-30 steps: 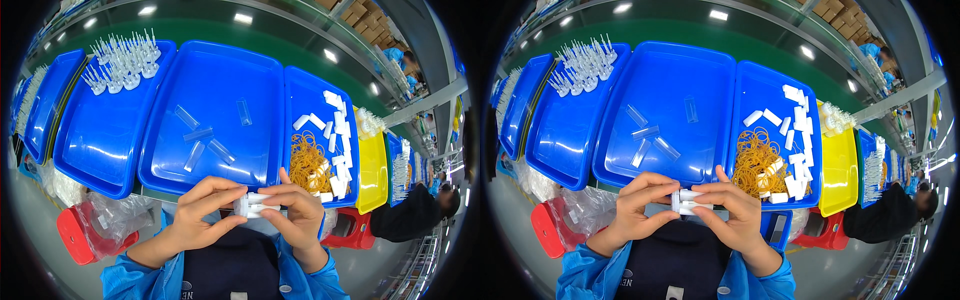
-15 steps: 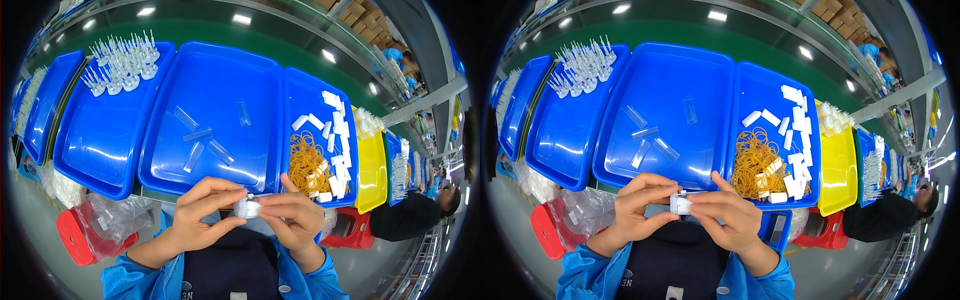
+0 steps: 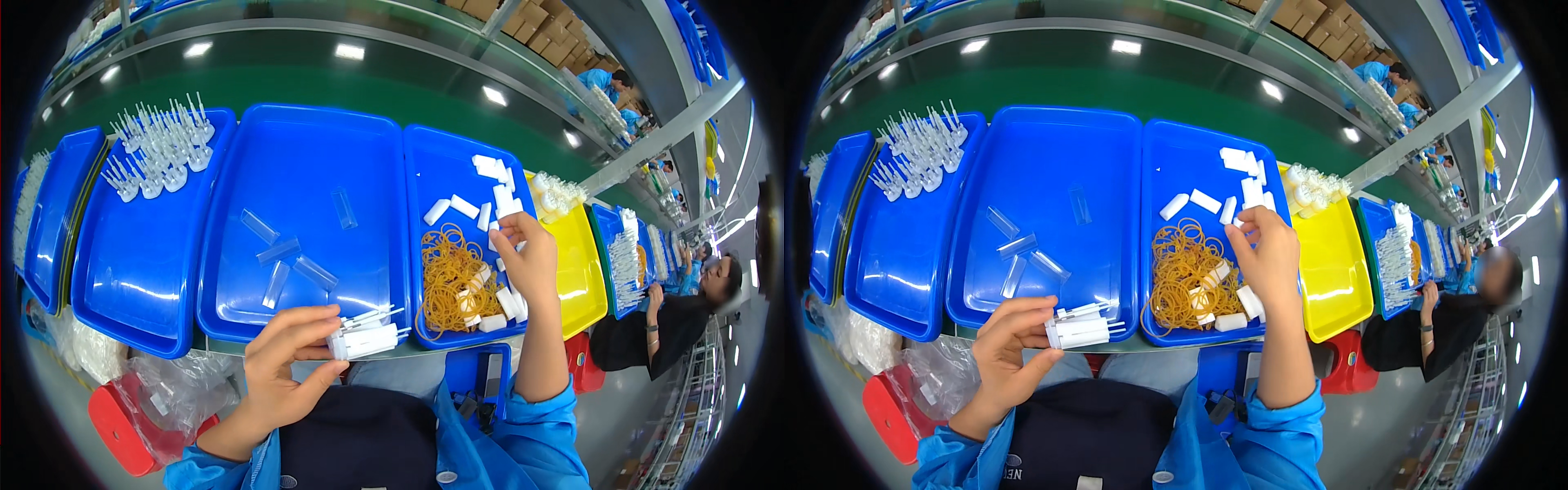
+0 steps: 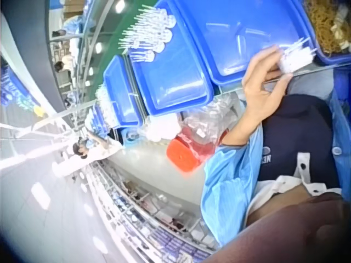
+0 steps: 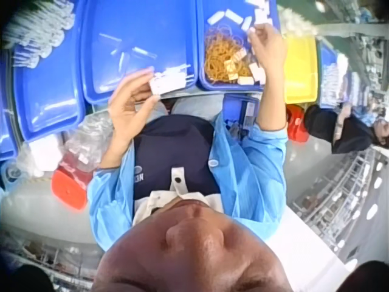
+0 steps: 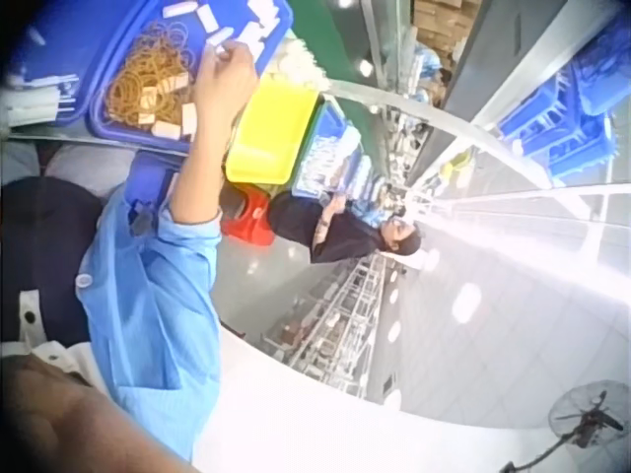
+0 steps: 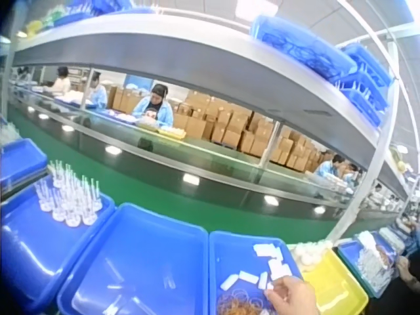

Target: The person assembles medical supplies by inserting white plastic components into clear plastic tubes. They pick up the components from blue trays, fit them together, and place the finished assemblies into a large plastic bag. The process is repetitive and involves handling small parts with precision.

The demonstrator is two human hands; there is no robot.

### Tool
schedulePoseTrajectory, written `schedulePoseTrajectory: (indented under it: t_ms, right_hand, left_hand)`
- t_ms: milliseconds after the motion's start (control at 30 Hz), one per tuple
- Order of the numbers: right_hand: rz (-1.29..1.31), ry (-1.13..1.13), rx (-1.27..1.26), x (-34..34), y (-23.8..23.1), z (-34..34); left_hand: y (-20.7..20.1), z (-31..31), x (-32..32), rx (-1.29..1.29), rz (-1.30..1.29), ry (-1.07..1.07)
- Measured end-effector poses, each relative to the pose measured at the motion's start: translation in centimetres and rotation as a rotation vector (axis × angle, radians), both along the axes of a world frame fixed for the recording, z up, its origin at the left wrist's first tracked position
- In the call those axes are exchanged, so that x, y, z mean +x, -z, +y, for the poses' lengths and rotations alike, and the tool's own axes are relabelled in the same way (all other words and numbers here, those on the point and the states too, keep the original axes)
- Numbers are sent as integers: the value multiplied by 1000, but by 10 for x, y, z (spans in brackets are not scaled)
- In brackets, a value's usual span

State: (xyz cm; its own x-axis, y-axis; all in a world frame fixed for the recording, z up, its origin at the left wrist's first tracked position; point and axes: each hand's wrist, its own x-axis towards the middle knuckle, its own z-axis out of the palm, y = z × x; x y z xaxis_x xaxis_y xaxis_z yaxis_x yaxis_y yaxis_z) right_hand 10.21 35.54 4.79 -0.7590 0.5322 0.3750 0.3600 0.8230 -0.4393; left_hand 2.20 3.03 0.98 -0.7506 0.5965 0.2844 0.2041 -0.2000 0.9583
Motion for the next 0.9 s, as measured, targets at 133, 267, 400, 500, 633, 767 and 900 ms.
schedulePoseTrajectory:
  t_ms: [133, 267, 400, 500, 633, 767, 900]
  right_hand:
    - [-323, 79, 219, 1, 22, 23]
    - [-328, 104, 211, 1, 18, 28]
    - [-91, 181, 25, 9, 8, 19]
    - [23, 86, 48, 14, 8, 14]
    - [228, -142, -266, 18, -2, -22]
    - [196, -458, -723, 20, 1, -68]
    - [176, -485, -735, 21, 4, -87]
  left_hand:
    - [1, 2, 0, 144, -82, 67]
    - [8, -3, -5, 144, -20, 109]
    - [11, -3, -5, 150, 7, 69]
    - [7, 2, -4, 147, -30, 53]
    - [7, 0, -8, 119, -11, 73]
    - [8, -1, -10, 96, 10, 118]
    - [7, -2, -10, 104, 3, 129]
